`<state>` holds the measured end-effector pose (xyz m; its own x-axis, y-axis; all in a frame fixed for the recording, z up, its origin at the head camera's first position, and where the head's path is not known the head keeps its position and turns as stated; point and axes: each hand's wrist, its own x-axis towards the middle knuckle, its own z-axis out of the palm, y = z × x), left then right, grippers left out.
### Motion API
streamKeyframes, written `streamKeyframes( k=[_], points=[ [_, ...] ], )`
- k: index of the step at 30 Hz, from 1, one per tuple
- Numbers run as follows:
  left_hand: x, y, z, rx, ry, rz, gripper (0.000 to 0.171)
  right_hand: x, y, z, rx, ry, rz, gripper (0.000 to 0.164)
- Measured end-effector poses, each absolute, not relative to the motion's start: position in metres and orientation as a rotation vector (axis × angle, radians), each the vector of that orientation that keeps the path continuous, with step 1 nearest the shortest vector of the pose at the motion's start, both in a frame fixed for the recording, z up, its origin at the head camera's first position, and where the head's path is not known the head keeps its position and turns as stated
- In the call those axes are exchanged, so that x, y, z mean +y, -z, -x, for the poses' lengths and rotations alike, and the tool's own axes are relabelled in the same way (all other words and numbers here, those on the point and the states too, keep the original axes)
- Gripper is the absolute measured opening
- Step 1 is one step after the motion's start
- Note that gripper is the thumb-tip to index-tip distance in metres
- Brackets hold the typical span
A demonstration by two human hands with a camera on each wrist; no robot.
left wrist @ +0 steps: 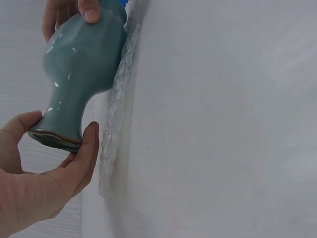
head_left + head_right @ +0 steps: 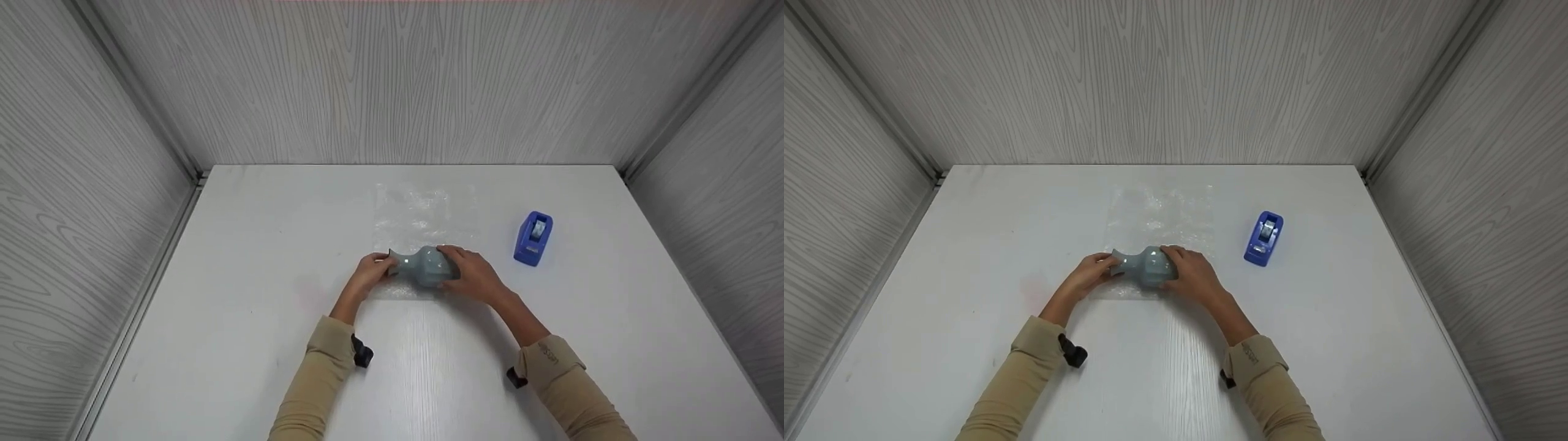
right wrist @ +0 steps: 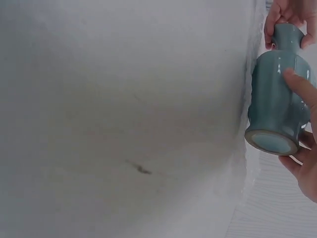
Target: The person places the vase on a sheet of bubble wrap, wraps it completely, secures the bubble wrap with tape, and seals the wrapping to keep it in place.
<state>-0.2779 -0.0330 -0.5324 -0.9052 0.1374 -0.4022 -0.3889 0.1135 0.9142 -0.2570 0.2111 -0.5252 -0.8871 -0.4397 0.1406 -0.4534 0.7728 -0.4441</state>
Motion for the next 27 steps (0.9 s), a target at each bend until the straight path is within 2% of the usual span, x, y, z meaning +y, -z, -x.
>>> streamKeyframes(
  k=[12, 17, 20, 25, 27],
  points=[
    [-0.033, 0.531, 0.280, 2.002, -1.890, 0.205, 0.053, 0.212, 0.525, 0.258, -2.908, -0.757, -0.737, 0.075],
    [-0.026, 0.533, 0.275, 2.413, -1.712, 0.054, 0.057, 0.211, 0.524, 0.258, -2.908, -0.759, -0.738, 0.076],
    [-0.017, 0.531, 0.266, 2.866, -1.489, -0.219, 0.055, 0.210, 0.523, 0.258, -2.914, -0.768, -0.734, 0.075],
    [0.001, 0.528, 0.251, 3.362, -0.808, -1.134, 0.030, 0.210, 0.521, 0.259, -2.912, -0.789, -0.744, 0.073],
    [0.006, 0.529, 0.246, 3.358, -0.432, -1.384, 0.023, 0.210, 0.520, 0.259, -2.908, -0.806, -0.747, 0.073]
  ],
)
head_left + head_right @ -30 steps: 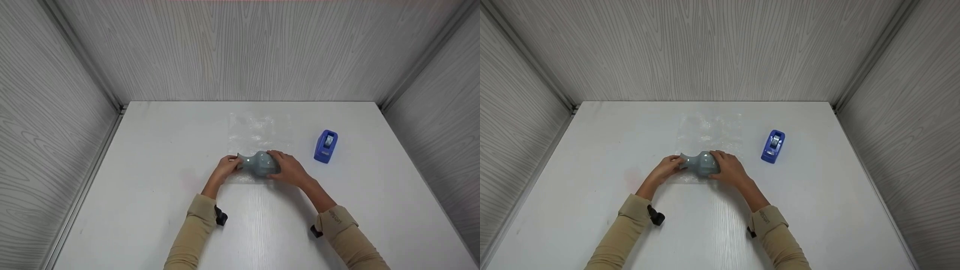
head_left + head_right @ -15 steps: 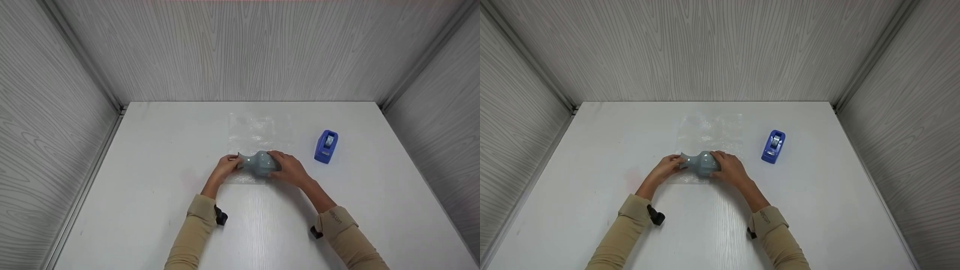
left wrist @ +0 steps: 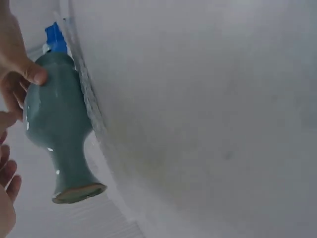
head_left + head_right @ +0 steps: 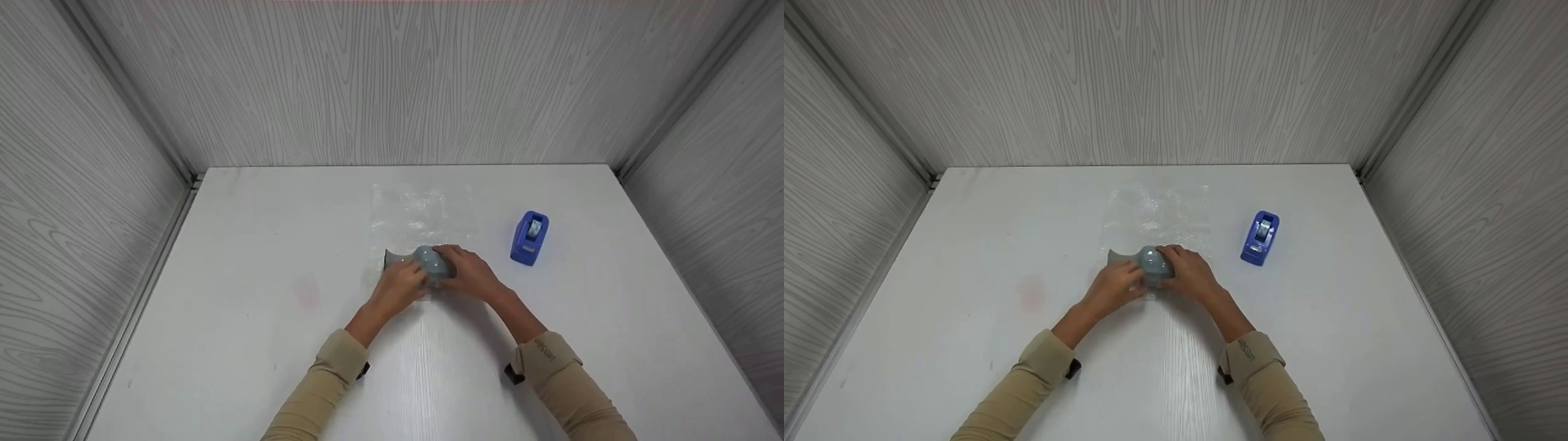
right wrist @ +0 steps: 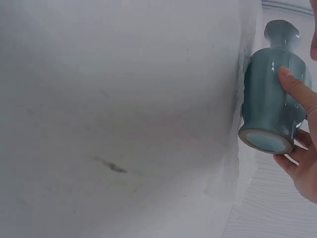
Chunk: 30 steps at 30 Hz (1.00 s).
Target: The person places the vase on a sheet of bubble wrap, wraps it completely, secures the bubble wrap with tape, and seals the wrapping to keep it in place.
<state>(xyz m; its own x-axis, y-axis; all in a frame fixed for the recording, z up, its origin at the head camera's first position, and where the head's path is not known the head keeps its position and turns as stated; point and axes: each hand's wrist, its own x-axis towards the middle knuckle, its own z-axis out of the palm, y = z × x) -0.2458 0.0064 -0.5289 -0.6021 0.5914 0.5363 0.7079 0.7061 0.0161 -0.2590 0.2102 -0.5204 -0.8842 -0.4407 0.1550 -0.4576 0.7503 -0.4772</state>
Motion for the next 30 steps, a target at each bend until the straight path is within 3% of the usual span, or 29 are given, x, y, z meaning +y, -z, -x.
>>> streamKeyframes(
  k=[6, 19, 30],
  points=[
    [0.015, 0.541, 0.235, -2.501, -0.108, 1.058, 0.004, 0.209, 0.521, 0.258, -2.924, -0.840, -0.726, 0.074],
    [0.020, 0.540, 0.234, -2.652, -0.343, 1.008, 0.017, 0.208, 0.523, 0.257, -2.896, -0.744, -0.780, 0.077],
    [0.015, 0.536, 0.238, -2.549, -0.090, 1.008, 0.016, 0.195, 0.537, 0.241, -2.709, -0.401, -0.940, 0.104]
  ],
)
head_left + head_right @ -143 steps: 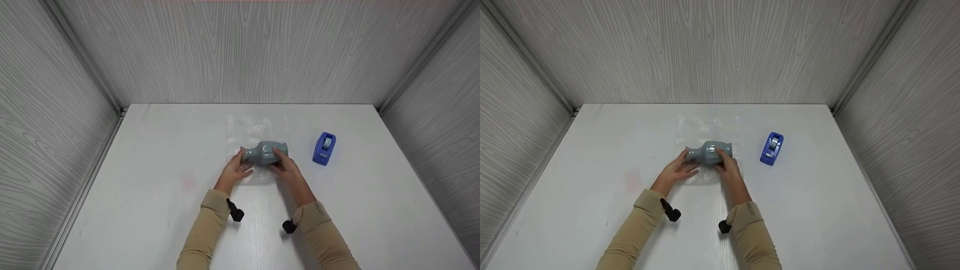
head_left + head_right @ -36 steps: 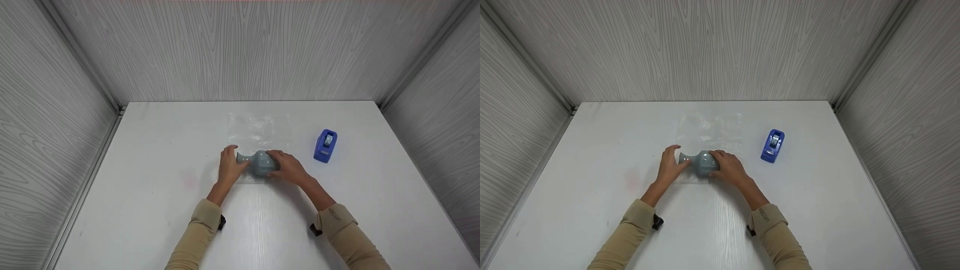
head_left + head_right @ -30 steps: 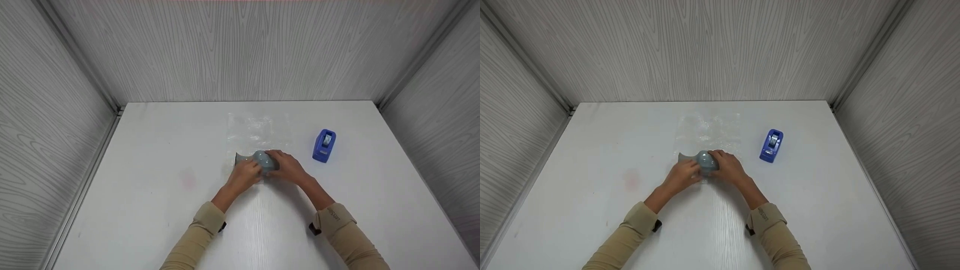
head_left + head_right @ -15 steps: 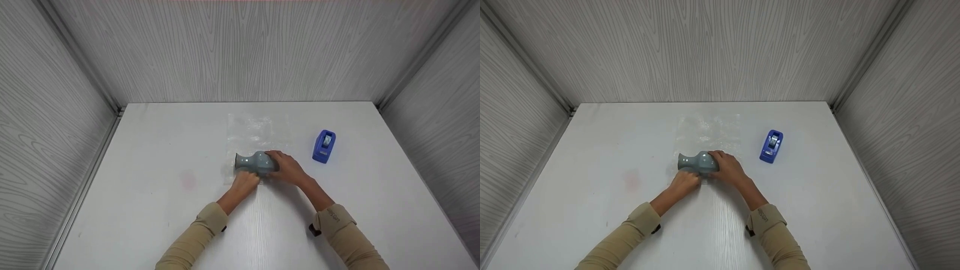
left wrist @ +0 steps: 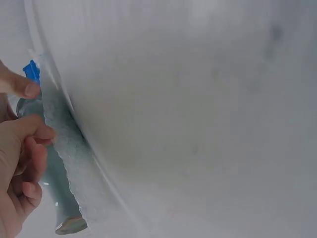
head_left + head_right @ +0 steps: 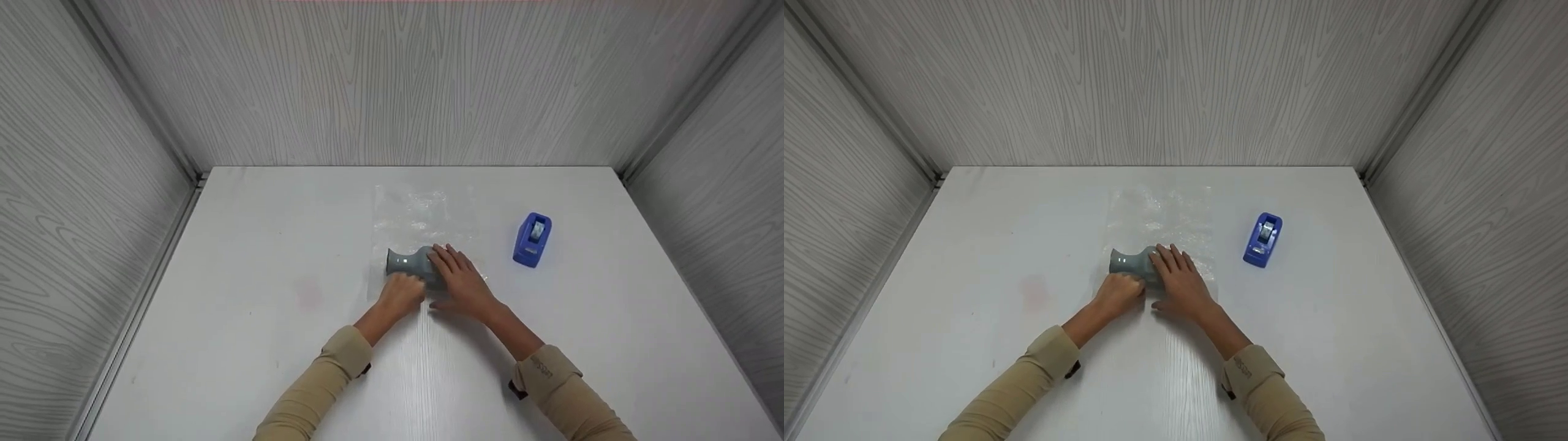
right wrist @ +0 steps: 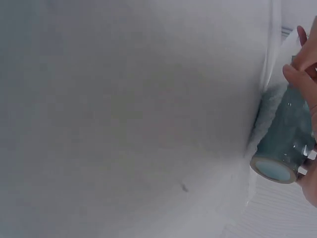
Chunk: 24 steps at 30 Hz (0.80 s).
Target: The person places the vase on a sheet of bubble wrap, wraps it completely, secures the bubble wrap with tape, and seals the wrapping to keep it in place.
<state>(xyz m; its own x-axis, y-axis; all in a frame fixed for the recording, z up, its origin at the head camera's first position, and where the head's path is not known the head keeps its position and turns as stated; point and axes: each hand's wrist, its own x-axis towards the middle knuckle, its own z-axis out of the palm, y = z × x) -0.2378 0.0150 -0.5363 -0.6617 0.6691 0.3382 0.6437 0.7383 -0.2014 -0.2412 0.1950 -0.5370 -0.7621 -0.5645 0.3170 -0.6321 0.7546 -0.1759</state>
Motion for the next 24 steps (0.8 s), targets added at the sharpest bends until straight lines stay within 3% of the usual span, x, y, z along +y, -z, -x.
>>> streamKeyframes(
  k=[7, 15, 17, 21, 24],
  points=[
    [0.014, 0.533, 0.241, -2.498, 0.028, 0.912, 0.023, 0.188, 0.538, 0.247, -2.680, -0.255, -0.822, 0.065],
    [0.013, 0.524, 0.249, -2.370, 0.041, 0.887, 0.013, 0.194, 0.523, 0.264, -2.746, -0.449, -0.848, 0.075],
    [0.014, 0.520, 0.250, -2.369, -0.030, 0.902, 0.031, 0.195, 0.521, 0.267, -2.759, -0.466, -0.859, 0.075],
    [0.018, 0.513, 0.256, -2.520, -0.183, 0.941, 0.084, 0.199, 0.519, 0.271, -2.794, -0.481, -0.882, 0.074],
    [0.021, 0.510, 0.262, -2.667, -0.240, 0.942, 0.093, 0.200, 0.518, 0.274, -2.819, -0.513, -0.906, 0.073]
  ],
)
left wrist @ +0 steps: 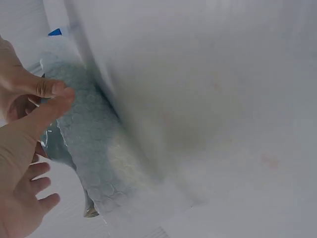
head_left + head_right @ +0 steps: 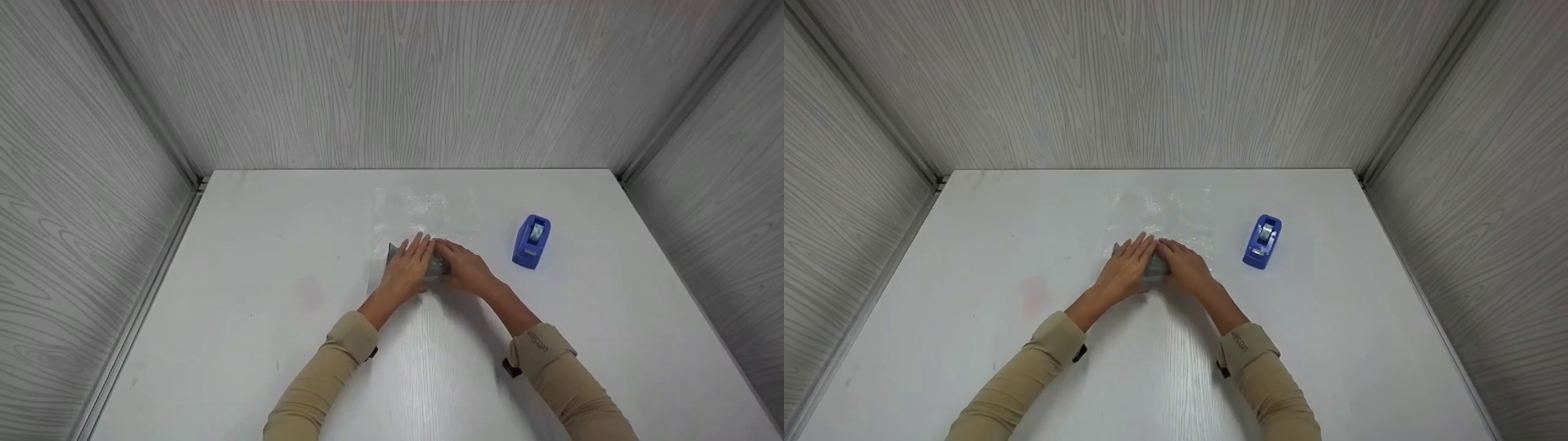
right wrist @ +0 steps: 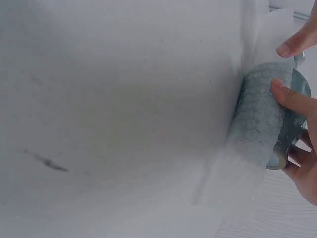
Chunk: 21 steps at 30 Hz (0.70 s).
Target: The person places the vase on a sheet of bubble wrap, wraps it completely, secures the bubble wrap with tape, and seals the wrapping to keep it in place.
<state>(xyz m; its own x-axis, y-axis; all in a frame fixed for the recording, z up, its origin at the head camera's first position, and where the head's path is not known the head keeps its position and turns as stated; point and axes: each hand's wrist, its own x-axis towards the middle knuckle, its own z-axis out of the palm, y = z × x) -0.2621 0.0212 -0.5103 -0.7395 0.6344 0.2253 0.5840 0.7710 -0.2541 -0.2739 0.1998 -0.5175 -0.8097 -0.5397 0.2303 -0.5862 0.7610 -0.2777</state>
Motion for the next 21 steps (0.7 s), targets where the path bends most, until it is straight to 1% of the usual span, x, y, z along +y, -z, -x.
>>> streamKeyframes(
  k=[3, 6, 11, 15, 21],
  points=[
    [0.023, 0.512, 0.268, -2.758, -0.189, 0.934, 0.081, 0.201, 0.516, 0.276, -2.833, -0.559, -0.925, 0.072],
    [0.022, 0.515, 0.272, -2.772, -0.040, 0.916, 0.071, 0.202, 0.514, 0.279, -2.857, -0.625, -0.925, 0.073],
    [0.019, 0.515, 0.278, -2.690, 0.108, 0.918, 0.063, 0.203, 0.510, 0.286, -2.906, -0.710, -0.927, 0.073],
    [0.017, 0.512, 0.281, -2.673, 0.114, 0.923, 0.056, 0.204, 0.507, 0.289, -2.928, -0.722, -0.972, 0.072],
    [0.015, 0.506, 0.283, -2.745, 0.070, 0.955, 0.055, 0.205, 0.505, 0.288, -2.952, -0.770, -1.000, 0.070]
  ],
)
